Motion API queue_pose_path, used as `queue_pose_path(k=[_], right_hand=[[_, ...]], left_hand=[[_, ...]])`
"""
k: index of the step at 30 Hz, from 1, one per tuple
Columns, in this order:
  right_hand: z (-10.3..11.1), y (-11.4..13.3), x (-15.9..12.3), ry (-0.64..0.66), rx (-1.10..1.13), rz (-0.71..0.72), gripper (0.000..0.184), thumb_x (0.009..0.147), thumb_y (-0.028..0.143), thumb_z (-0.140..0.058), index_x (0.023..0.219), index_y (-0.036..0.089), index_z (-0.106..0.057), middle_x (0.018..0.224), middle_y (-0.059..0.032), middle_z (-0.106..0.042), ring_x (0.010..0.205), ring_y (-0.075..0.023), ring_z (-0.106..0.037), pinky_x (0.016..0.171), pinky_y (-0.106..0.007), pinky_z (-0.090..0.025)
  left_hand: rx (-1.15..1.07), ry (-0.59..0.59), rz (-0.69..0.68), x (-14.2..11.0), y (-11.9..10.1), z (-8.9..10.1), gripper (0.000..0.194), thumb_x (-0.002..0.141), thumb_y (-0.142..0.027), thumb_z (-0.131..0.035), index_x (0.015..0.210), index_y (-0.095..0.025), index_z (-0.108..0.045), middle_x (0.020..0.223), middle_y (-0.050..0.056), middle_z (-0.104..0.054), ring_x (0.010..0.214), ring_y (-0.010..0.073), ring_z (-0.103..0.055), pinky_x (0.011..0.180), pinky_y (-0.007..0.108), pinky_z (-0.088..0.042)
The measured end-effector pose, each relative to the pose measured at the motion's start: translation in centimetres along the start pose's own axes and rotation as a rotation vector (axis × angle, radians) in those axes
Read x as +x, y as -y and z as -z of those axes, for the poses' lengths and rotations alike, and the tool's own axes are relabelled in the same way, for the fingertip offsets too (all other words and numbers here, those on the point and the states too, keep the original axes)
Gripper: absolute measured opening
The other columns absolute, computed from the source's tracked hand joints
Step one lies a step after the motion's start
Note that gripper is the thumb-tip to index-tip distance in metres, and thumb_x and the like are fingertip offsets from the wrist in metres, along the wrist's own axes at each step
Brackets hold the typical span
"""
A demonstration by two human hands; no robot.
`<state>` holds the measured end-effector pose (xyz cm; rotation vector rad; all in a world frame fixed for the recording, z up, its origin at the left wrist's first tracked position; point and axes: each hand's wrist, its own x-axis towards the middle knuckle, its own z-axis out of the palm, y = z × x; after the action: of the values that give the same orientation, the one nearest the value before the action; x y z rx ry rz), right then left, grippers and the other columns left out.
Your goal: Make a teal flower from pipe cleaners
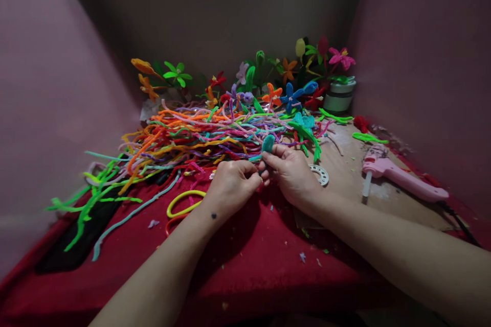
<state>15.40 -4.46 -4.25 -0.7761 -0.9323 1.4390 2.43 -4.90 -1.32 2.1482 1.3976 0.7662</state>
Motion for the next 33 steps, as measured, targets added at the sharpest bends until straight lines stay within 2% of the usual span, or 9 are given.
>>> queue_pose_path(k=[6,12,15,18,21,23,26,28,33], right_hand=[[-0.3,-0.2,-0.2,0.025,-0.021,0.096,0.022,0.07,0.036,-0.065,0.072,0.018,-0.052,0.055,0.0058,-0.055,0.042,-0.0066,-0.051,0.039,-0.019,-0.044],[-0.5,0.3,-0.6,0.02,-0.086,0.165,0.018,0.074,0.034,-0.061,0.074,0.018,-0.054,0.057,0.005,-0.055,0.044,-0.0068,-0.051,0.041,-0.019,-0.042],[-0.5,0.9,-0.4,-0.017,-0.085,0.229,0.011,0.075,0.027,-0.061,0.074,0.018,-0.055,0.058,0.0056,-0.055,0.044,-0.0058,-0.05,0.043,-0.018,-0.042],[-0.2,1.0,0.0,-0.061,0.014,0.196,0.011,0.073,0.024,-0.062,0.072,0.019,-0.052,0.057,0.0059,-0.057,0.042,-0.006,-0.05,0.04,-0.018,-0.041],[0.0,0.8,0.3,-0.064,0.102,0.122,0.017,0.071,0.024,-0.064,0.068,0.019,-0.048,0.055,0.0063,-0.057,0.04,-0.0057,-0.05,0.039,-0.017,-0.04],[0.0,0.6,0.4,-0.062,0.131,0.105,0.02,0.07,0.024,-0.065,0.067,0.019,-0.046,0.055,0.0063,-0.057,0.039,-0.0054,-0.05,0.039,-0.016,-0.04],[-0.1,0.6,0.3,-0.064,0.142,0.094,0.022,0.069,0.025,-0.066,0.067,0.019,-0.046,0.055,0.0061,-0.058,0.039,-0.0052,-0.051,0.039,-0.015,-0.04],[0.0,0.6,0.4,-0.062,0.149,0.083,0.023,0.068,0.025,-0.067,0.067,0.019,-0.045,0.055,0.0062,-0.058,0.039,-0.0054,-0.052,0.039,-0.015,-0.041],[0.2,0.4,0.5,-0.053,0.157,0.077,0.023,0.067,0.024,-0.068,0.068,0.019,-0.046,0.056,0.0059,-0.059,0.039,-0.0064,-0.053,0.038,-0.016,-0.043]], left_hand=[[-0.227,0.012,0.186,0.4,-0.3,-0.1,0.015,0.062,-0.02,-0.052,0.053,-0.013,-0.062,0.043,-0.001,-0.055,0.042,0.0091,-0.047,0.043,0.019,-0.032],[-0.601,0.105,0.428,0.9,0.6,-0.3,0.008,0.058,-0.016,-0.051,0.051,-0.015,-0.054,0.034,-0.004,-0.047,0.027,0.006,-0.032,0.03,0.019,-0.021],[-0.759,0.114,0.467,0.8,1.3,-0.1,0.005,0.059,-0.017,-0.055,0.056,-0.014,-0.055,0.041,-0.003,-0.052,0.03,0.0063,-0.037,0.03,0.018,-0.022],[-0.903,0.053,0.417,0.6,1.4,0.5,0.009,0.063,-0.022,-0.061,0.066,-0.014,-0.059,0.056,-0.002,-0.058,0.039,0.0054,-0.045,0.035,0.016,-0.029],[-0.819,-0.016,0.362,0.5,1.2,1.1,0.017,0.069,-0.03,-0.061,0.065,-0.014,-0.058,0.054,-0.002,-0.056,0.037,0.0047,-0.043,0.035,0.017,-0.027],[-0.741,0.036,0.331,0.5,1.0,1.2,0.022,0.071,-0.034,-0.06,0.061,-0.014,-0.056,0.047,-0.003,-0.052,0.036,0.0048,-0.04,0.035,0.018,-0.025],[-0.699,0.148,0.272,0.4,0.8,1.3,0.019,0.069,-0.033,-0.064,0.071,-0.014,-0.06,0.048,-0.004,-0.052,0.037,0.0048,-0.039,0.038,0.018,-0.026],[-0.636,0.161,0.247,0.4,0.5,1.2,0.021,0.067,-0.033,-0.066,0.075,-0.014,-0.062,0.05,-0.004,-0.053,0.038,0.0047,-0.038,0.039,0.019,-0.027],[-0.484,0.142,0.204,0.2,0.2,0.9,0.02,0.071,-0.033,-0.059,0.064,-0.014,-0.059,0.045,-0.004,-0.049,0.038,0.0054,-0.037,0.04,0.019,-0.026]])
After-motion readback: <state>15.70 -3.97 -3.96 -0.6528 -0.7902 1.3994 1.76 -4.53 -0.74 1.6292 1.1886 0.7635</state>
